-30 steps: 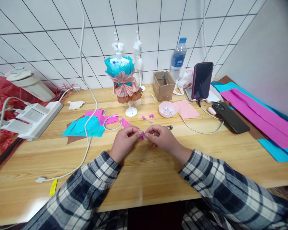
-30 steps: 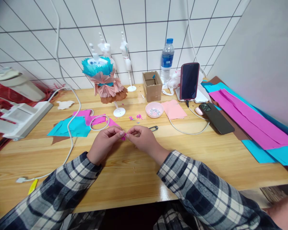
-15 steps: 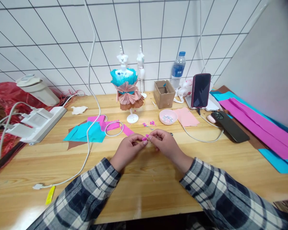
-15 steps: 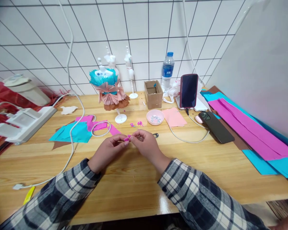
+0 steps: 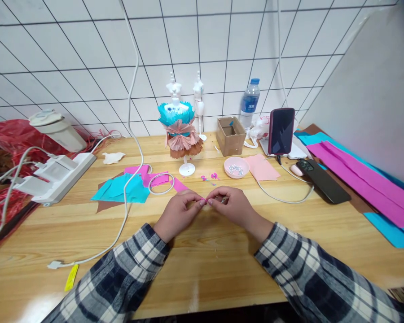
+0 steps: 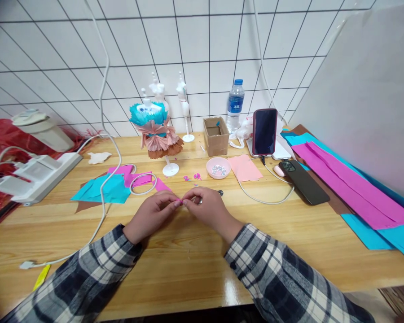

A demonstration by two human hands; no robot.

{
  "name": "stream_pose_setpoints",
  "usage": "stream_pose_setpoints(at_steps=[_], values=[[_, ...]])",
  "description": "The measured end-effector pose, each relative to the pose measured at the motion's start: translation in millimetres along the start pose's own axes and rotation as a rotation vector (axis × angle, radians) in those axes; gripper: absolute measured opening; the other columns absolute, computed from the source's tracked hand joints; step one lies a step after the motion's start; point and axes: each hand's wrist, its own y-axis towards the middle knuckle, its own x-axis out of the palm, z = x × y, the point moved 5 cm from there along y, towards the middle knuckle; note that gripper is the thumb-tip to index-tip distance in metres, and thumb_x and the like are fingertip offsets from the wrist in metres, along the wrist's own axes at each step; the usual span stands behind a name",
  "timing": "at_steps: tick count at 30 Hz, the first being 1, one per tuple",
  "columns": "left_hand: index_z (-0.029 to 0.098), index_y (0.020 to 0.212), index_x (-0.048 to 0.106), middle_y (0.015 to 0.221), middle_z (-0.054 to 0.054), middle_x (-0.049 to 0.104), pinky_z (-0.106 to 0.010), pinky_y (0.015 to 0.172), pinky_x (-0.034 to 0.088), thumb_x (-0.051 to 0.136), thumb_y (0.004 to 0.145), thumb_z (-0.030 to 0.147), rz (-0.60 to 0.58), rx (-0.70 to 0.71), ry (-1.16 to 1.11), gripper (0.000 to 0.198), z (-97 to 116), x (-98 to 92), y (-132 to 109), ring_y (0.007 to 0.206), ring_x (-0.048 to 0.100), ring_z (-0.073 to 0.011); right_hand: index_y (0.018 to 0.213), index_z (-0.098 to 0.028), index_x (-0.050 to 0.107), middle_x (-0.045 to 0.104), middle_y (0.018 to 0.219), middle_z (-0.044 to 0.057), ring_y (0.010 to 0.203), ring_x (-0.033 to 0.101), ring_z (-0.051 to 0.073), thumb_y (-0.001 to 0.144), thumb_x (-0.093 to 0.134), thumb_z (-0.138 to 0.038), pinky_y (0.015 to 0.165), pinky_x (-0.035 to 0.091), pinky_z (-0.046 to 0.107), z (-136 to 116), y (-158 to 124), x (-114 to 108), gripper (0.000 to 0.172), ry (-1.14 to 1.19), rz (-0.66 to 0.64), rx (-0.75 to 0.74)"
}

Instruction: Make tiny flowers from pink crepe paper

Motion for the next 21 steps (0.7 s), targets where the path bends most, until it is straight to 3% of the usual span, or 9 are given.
stream_pose_setpoints(at_steps=[5,9,13,17,21], values=[[0.018,0.088,0.069,0.088,-0.006,0.070,-0.031,0.080,0.047,0.060,0.082,0.040,0.056,-0.133,-0.237,0.025,-5.5,-4.3,-1.1,0.085,0.063,-0.0194,0.075,-0.016,0.067,0.055,0.055,-0.003,0.049,0.042,0.008,0.073,0.064,-0.032,0.049,0.032,0.022,5.8,1.6,5.3,0.016,0.118,-0.069,0.143],[0.018,0.106,0.066,0.099,-0.006,0.071,-0.031,0.085,0.048,0.071,0.073,0.039,0.045,-0.276,-0.578,0.039,-12.0,4.2,-3.8,0.091,0.063,-0.0194,0.076,-0.015,0.063,0.055,0.062,-0.004,0.048,0.039,0.006,0.069,0.068,-0.038,0.045,0.030,0.020,11.3,0.1,10.4,0.025,0.536,-0.032,0.309],[0.016,0.095,0.071,0.097,-0.006,0.073,-0.031,0.088,0.047,0.077,0.068,0.034,0.095,-0.339,-0.741,0.033,-17.1,13.6,-4.5,0.092,0.064,-0.0188,0.078,-0.016,0.063,0.049,0.057,-0.006,0.048,0.038,0.006,0.064,0.074,-0.042,0.042,0.030,0.019,11.8,-4.6,21.4,0.032,0.831,-0.039,0.404],[0.015,0.084,0.072,0.086,-0.004,0.073,-0.029,0.083,0.049,0.078,0.067,0.030,0.114,-0.347,-0.798,0.023,-20.1,16.4,-3.3,0.082,0.064,-0.0161,0.077,-0.015,0.063,0.050,0.058,-0.005,0.050,0.041,0.006,0.065,0.075,-0.041,0.044,0.034,0.018,9.9,-8.1,29.2,0.031,0.853,-0.108,0.441],[0.016,0.080,0.070,0.083,-0.002,0.073,-0.027,0.078,0.050,0.078,0.066,0.029,0.106,-0.327,-0.798,0.021,-17.7,12.9,-3.1,0.078,0.065,-0.0142,0.088,-0.017,0.060,0.056,0.073,-0.002,0.052,0.046,0.008,0.068,0.071,-0.038,0.042,0.036,0.019,11.2,-5.5,20.2,0.031,0.649,-0.064,0.418]])
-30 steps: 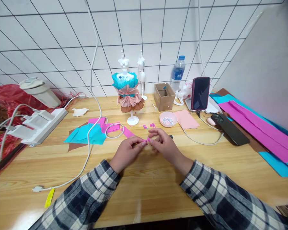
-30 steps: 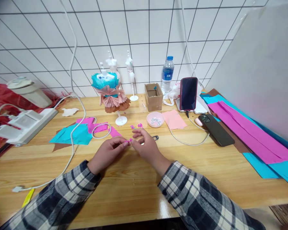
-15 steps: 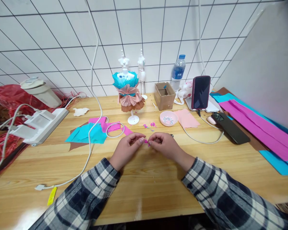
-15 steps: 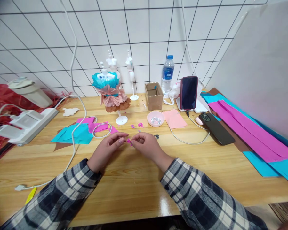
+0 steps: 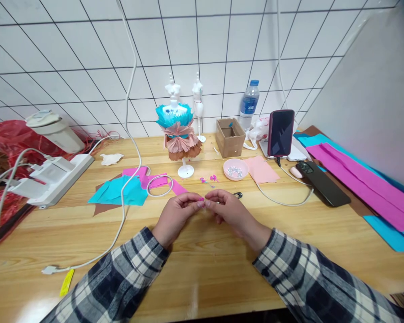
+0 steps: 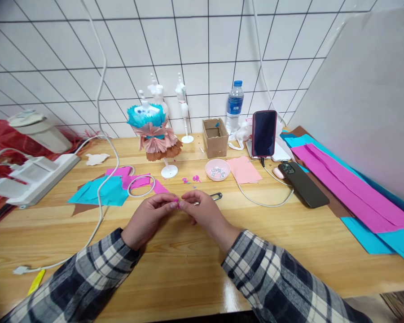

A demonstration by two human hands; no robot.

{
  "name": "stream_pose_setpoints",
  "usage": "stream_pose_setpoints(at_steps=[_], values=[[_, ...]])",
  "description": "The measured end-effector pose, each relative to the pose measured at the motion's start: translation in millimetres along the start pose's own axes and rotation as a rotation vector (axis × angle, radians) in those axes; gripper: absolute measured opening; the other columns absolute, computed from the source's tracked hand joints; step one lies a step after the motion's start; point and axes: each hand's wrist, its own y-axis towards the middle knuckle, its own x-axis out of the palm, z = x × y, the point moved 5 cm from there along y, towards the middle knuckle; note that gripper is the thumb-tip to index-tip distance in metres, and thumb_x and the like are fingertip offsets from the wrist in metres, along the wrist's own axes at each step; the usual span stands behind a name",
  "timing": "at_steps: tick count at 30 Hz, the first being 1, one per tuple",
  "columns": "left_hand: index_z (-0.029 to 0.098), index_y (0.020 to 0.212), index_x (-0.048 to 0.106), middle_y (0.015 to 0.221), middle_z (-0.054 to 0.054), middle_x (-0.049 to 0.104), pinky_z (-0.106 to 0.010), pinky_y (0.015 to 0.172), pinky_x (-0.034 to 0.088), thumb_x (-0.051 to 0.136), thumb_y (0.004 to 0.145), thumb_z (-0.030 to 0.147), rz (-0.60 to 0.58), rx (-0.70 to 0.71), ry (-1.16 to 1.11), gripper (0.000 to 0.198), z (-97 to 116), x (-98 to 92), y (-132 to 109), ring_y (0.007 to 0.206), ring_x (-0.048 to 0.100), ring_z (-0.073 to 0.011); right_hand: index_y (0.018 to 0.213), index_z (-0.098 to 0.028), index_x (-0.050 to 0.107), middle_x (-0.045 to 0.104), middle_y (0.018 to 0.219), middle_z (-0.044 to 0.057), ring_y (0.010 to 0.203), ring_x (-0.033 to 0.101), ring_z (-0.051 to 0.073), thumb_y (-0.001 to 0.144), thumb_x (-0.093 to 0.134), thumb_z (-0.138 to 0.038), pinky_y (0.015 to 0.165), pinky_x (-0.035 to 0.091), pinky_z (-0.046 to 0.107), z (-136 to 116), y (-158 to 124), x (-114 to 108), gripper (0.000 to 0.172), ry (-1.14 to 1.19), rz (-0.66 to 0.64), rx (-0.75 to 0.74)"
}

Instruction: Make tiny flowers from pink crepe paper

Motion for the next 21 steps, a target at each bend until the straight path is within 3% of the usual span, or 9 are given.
stream_pose_setpoints(at_steps=[5,11,15,21], values=[[0.015,0.079,0.065,0.084,-0.006,0.073,-0.030,0.075,0.052,0.073,0.070,0.030,-0.002,0.091,0.193,0.019,10.0,0.6,-4.1,0.077,0.066,-0.0171,0.093,-0.016,0.064,0.062,0.079,0.001,0.057,0.050,0.009,0.074,0.066,-0.034,0.054,0.044,0.024,-21.6,-5.0,-6.1,0.026,-0.336,0.021,-0.284],[0.018,0.084,0.063,0.081,-0.002,0.070,-0.029,0.076,0.050,0.065,0.076,0.022,0.035,0.337,0.603,0.009,21.9,3.0,-12.4,0.078,0.066,-0.0163,0.091,-0.019,0.068,0.067,0.085,0.003,0.060,0.051,0.010,0.073,0.071,-0.033,0.060,0.045,0.026,-30.0,-14.4,-1.0,0.023,-0.640,0.056,-0.524],[0.020,0.091,0.055,0.083,0.000,0.068,-0.027,0.074,0.050,0.063,0.076,0.016,0.048,0.470,0.747,0.018,29.4,6.3,-18.4,0.080,0.066,-0.0148,0.090,-0.021,0.071,0.069,0.083,0.002,0.061,0.055,0.011,0.074,0.072,-0.031,0.061,0.046,0.025,-29.4,-14.7,0.0,0.020,-0.674,0.066,-0.528],[0.021,0.089,0.054,0.083,0.000,0.066,-0.032,0.076,0.048,0.062,0.080,0.019,0.045,0.593,0.929,0.012,30.4,7.4,-19.8,0.081,0.063,-0.0171,0.080,-0.021,0.073,0.072,0.075,0.001,0.062,0.059,0.012,0.076,0.068,-0.023,0.061,0.047,0.024,-27.0,-11.5,-3.1,0.007,-0.635,0.076,-0.448]])
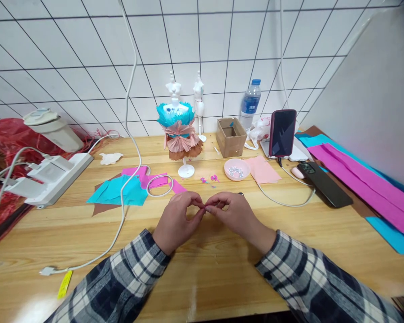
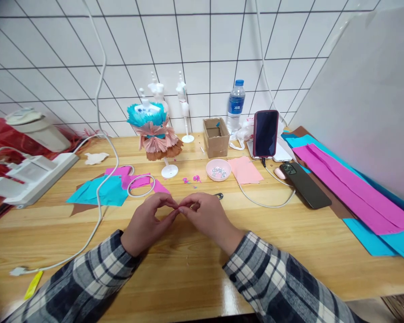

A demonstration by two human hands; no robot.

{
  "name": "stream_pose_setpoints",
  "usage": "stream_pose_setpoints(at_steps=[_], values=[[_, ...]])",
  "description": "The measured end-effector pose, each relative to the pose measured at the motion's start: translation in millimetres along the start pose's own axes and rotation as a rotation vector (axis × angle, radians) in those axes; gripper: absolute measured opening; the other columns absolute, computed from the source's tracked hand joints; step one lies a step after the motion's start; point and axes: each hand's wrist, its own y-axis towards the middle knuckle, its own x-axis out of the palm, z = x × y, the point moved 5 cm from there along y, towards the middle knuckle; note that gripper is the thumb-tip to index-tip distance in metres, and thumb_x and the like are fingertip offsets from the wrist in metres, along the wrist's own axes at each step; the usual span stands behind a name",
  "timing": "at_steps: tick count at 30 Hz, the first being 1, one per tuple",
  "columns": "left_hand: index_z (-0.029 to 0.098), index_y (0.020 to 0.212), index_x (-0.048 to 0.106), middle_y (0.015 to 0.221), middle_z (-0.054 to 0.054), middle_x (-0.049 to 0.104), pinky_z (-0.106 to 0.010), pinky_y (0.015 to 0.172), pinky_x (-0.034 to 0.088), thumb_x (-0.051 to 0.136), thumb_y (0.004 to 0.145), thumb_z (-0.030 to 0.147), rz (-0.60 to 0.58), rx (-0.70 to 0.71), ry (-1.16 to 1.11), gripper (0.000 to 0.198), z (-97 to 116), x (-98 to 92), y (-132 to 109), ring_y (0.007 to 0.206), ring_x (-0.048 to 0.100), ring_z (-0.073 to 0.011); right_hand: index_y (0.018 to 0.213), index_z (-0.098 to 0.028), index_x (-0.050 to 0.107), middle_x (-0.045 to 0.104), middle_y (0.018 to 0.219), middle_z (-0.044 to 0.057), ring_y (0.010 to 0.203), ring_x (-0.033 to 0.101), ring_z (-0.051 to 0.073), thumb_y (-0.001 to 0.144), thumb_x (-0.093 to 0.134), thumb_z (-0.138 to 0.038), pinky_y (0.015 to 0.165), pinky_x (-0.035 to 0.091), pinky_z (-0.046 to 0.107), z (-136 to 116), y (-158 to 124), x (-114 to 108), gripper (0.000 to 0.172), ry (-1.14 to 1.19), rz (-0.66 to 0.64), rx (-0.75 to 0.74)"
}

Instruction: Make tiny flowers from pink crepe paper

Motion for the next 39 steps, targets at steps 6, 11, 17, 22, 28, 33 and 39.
stream_pose_setpoints(at_steps=[6,11,17,22,28,33,39], values=[[0.021,0.120,0.050,0.102,-0.005,0.068,-0.038,0.092,0.044,0.061,0.083,0.026,-0.052,-0.030,-0.105,0.039,-1.5,0.6,-0.2,0.101,0.060,-0.0208,0.078,-0.021,0.072,0.070,0.075,0.000,0.063,0.059,0.012,0.077,0.065,-0.020,0.060,0.045,0.024,0.1,0.5,-1.9,0.008,-0.026,0.035,-0.052],[0.020,0.093,0.067,0.100,-0.007,0.068,-0.036,0.090,0.046,0.062,0.083,0.033,-0.045,-0.094,-0.213,0.017,-2.5,-1.6,4.3,0.099,0.061,-0.0214,0.077,-0.018,0.072,0.068,0.073,0.003,0.060,0.055,0.012,0.077,0.066,-0.025,0.056,0.044,0.023,3.3,1.0,-4.6,0.009,0.081,0.105,0.006],[0.020,0.076,0.069,0.087,-0.006,0.067,-0.033,0.082,0.048,0.063,0.081,0.030,-0.011,-0.117,-0.277,0.013,-1.1,-1.9,6.3,0.087,0.062,-0.0195,0.074,-0.018,0.071,0.065,0.070,0.003,0.058,0.051,0.012,0.077,0.068,-0.032,0.054,0.042,0.024,-1.3,-0.3,-1.6,0.015,0.123,0.083,0.008],[0.019,0.074,0.067,0.081,-0.006,0.068,-0.033,0.081,0.047,0.062,0.081,0.029,-0.046,-0.143,-0.307,0.013,-1.8,-3.8,6.4,0.083,0.061,-0.0196,0.107,-0.019,0.063,0.065,0.087,0.004,0.072,0.057,0.015,0.085,0.059,-0.035,0.064,0.046,0.028,-1.7,2.9,-17.3,0.028,-0.041,0.017,-0.070],[0.018,0.074,0.065,0.080,-0.005,0.067,-0.032,0.080,0.047,0.063,0.077,0.030,-0.025,-0.273,-0.367,0.013,-10.7,-3.7,4.9,0.080,0.061,-0.0188,0.088,-0.019,0.064,0.061,0.092,0.009,0.098,0.050,0.027,0.078,0.068,-0.027,0.085,0.038,0.040,18.2,8.4,-28.2,0.014,-0.722,-0.100,-0.155],[0.016,0.078,0.064,0.082,-0.004,0.066,-0.029,0.077,0.046,0.064,0.077,0.034,-0.012,-0.413,-0.532,0.018,-20.5,1.9,1.5,0.080,0.059,-0.0176,0.079,-0.020,0.051,0.059,0.081,0.006,0.081,0.053,0.021,0.085,0.058,-0.025,0.070,0.037,0.032,17.4,9.2,-21.3,0.011,-0.674,-0.098,-0.077],[0.016,0.081,0.063,0.081,-0.003,0.066,-0.028,0.076,0.046,0.066,0.076,0.039,0.022,-0.542,-0.704,0.023,-22.9,7.9,-0.6,0.078,0.058,-0.0165,0.089,-0.023,0.039,0.049,0.065,-0.005,0.056,0.048,0.014,0.095,0.038,-0.040,0.056,0.033,0.026,-1.0,-5.4,-2.7,0.018,-0.146,-0.037,0.032]])
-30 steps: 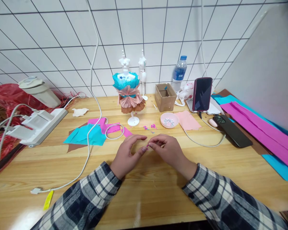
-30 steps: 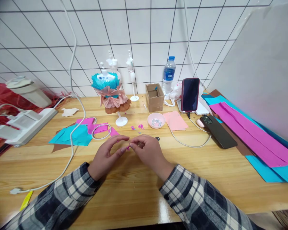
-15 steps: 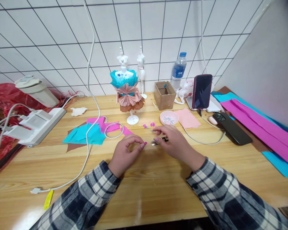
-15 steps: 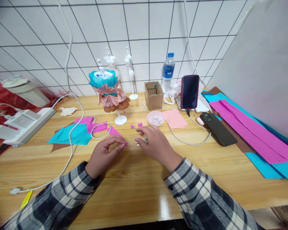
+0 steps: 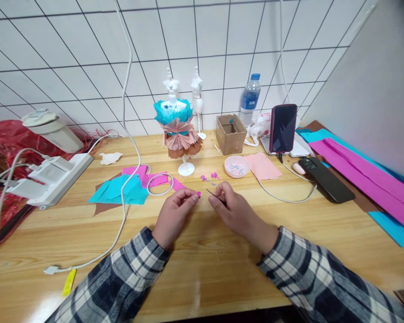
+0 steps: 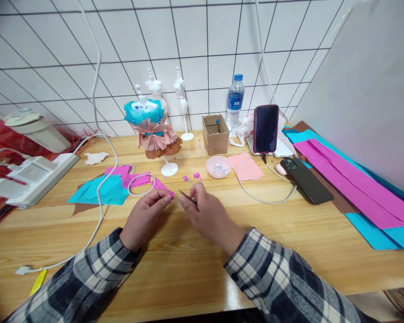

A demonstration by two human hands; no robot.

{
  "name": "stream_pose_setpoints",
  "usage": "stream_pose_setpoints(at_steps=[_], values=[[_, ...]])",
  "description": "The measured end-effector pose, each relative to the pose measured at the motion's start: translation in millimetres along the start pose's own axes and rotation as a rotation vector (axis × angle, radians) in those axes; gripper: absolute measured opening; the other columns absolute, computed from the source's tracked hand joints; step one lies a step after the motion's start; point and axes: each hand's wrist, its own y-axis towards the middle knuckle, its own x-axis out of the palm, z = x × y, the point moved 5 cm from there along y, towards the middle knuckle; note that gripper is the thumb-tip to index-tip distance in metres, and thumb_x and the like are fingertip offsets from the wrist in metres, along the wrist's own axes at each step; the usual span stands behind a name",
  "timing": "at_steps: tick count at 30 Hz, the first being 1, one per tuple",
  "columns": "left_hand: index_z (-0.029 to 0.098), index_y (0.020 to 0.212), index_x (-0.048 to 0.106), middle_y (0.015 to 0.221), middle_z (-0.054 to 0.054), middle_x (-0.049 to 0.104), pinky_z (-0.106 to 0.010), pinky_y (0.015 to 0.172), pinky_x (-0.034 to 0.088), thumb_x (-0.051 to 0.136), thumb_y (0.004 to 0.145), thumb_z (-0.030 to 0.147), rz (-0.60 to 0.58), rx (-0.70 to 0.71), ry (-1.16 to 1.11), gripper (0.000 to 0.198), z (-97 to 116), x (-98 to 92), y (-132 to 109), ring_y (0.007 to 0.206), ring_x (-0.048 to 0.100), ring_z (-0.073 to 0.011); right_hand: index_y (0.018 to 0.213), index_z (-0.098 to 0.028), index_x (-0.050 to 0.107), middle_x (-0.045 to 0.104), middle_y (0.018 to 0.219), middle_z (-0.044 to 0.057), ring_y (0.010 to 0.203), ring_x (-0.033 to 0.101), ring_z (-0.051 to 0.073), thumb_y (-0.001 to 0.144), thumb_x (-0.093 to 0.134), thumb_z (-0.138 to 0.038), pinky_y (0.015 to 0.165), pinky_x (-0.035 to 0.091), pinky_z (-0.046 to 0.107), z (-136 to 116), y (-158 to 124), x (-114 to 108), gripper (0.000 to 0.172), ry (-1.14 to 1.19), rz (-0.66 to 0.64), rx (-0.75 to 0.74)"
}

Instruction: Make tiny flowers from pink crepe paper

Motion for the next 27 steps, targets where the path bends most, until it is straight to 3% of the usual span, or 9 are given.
stream_pose_setpoints(at_steps=[3,7,27], values=[[0.016,0.082,0.063,0.080,-0.003,0.065,-0.028,0.075,0.046,0.067,0.076,0.041,0.007,-0.009,-0.001,0.026,-1.0,1.0,0.2,0.077,0.058,-0.0160,0.085,-0.023,0.037,0.049,0.067,-0.003,0.061,0.049,0.015,0.098,0.024,-0.043,0.059,0.035,0.027,-3.5,-5.9,14.6,0.027,0.116,-0.027,0.003],[0.016,0.083,0.064,0.082,-0.003,0.066,-0.029,0.077,0.047,0.066,0.076,0.042,-0.004,-0.002,0.039,0.027,-1.4,1.5,0.5,0.078,0.059,-0.0170,0.085,-0.023,0.036,0.050,0.069,-0.003,0.063,0.049,0.015,0.098,0.024,-0.044,0.061,0.036,0.028,-1.2,-6.9,24.1,0.027,0.125,-0.039,0.032],[0.016,0.080,0.063,0.079,-0.001,0.066,-0.027,0.076,0.047,0.066,0.076,0.037,0.024,0.058,0.055,0.021,2.9,1.6,1.1,0.076,0.060,-0.0155,0.088,-0.023,0.040,0.053,0.070,-0.002,0.064,0.051,0.016,0.097,0.028,-0.046,0.061,0.036,0.027,0.1,-4.0,17.4,0.027,0.063,-0.021,0.037]])
